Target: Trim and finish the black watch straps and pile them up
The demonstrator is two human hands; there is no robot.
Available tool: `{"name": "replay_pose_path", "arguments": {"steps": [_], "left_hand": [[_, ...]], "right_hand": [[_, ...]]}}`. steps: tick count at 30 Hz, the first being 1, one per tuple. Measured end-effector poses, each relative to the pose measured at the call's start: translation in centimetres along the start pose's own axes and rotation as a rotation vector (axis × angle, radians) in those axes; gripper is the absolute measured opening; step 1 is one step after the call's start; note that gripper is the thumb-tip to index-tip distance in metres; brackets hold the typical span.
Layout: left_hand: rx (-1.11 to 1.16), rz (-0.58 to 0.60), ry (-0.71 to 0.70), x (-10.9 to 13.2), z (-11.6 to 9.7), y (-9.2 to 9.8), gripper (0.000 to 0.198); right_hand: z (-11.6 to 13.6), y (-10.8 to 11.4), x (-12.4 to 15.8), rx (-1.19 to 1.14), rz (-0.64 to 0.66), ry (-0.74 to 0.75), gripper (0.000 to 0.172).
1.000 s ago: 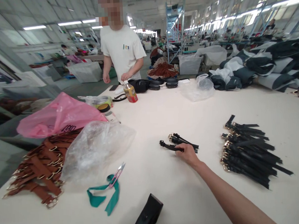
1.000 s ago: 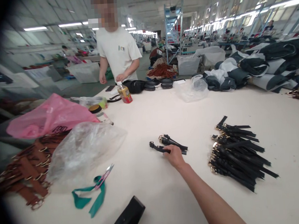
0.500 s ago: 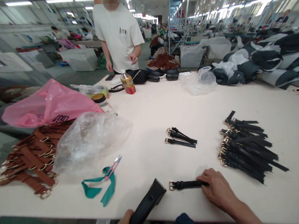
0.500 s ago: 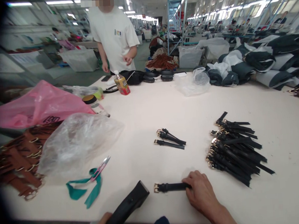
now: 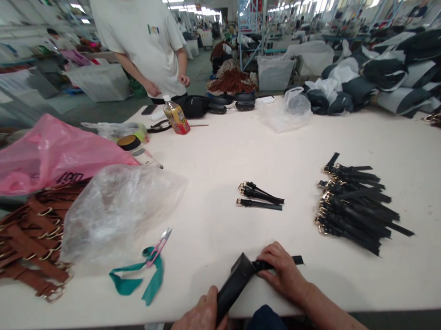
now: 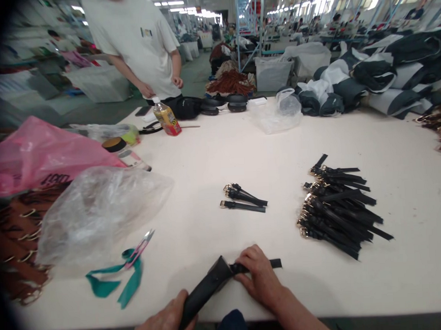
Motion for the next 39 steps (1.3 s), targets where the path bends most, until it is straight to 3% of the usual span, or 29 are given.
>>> {"name": "replay_pose_path", "arguments": {"steps": [3, 7, 13, 17, 23, 27, 39], "left_hand": [[0.006, 0.000, 0.022, 0.1, -0.6, 0.7, 0.044], [0.011, -0.001, 0.020, 0.1, -0.7, 0.7, 0.045], [0.004, 0.010, 0.019, -0.2, -0.2, 0.3, 0.046], [0.014, 0.020, 0.026, -0.1, 0.0, 0.4, 0.046], [0.025, 0.048, 0.033, 0.0, -0.1, 0.3, 0.045], [0.031, 0.033, 0.027, -0.1, -0.2, 0.4, 0.046], [0.034, 0.047, 0.030, 0.2, -0.1, 0.3, 0.047]], "right_hand": [[-0.6, -0.1, 0.2, -0.039, -0.039, 0.032, 0.023], [-0.9, 0.2, 0.2, -0.072, 0.007, 0.103, 0.028], [-0.4, 1.3, 0.1, -0.069, 0.019, 0.135, 0.023], [0.3, 1.1, 0.1, 0.040, -0.007, 0.102, 0.020], [1.3, -0.1, -0.1, 0.201, -0.062, -0.091, 0.023], [1.6, -0.5, -0.6, 0.241, -0.049, -0.138, 0.022], [1.8, 0.6, 0.4, 0.136, -0.024, -0.055, 0.030]]}}
Point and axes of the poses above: each hand's wrist, its own x-axis away from the middle knuckle, its own y-axis out of the back of the hand, z = x × y, the point moved 2 cm from there along -x, towards the middle knuckle, and after that the axes turned 13 degrees about z, right-handed, at the moved point
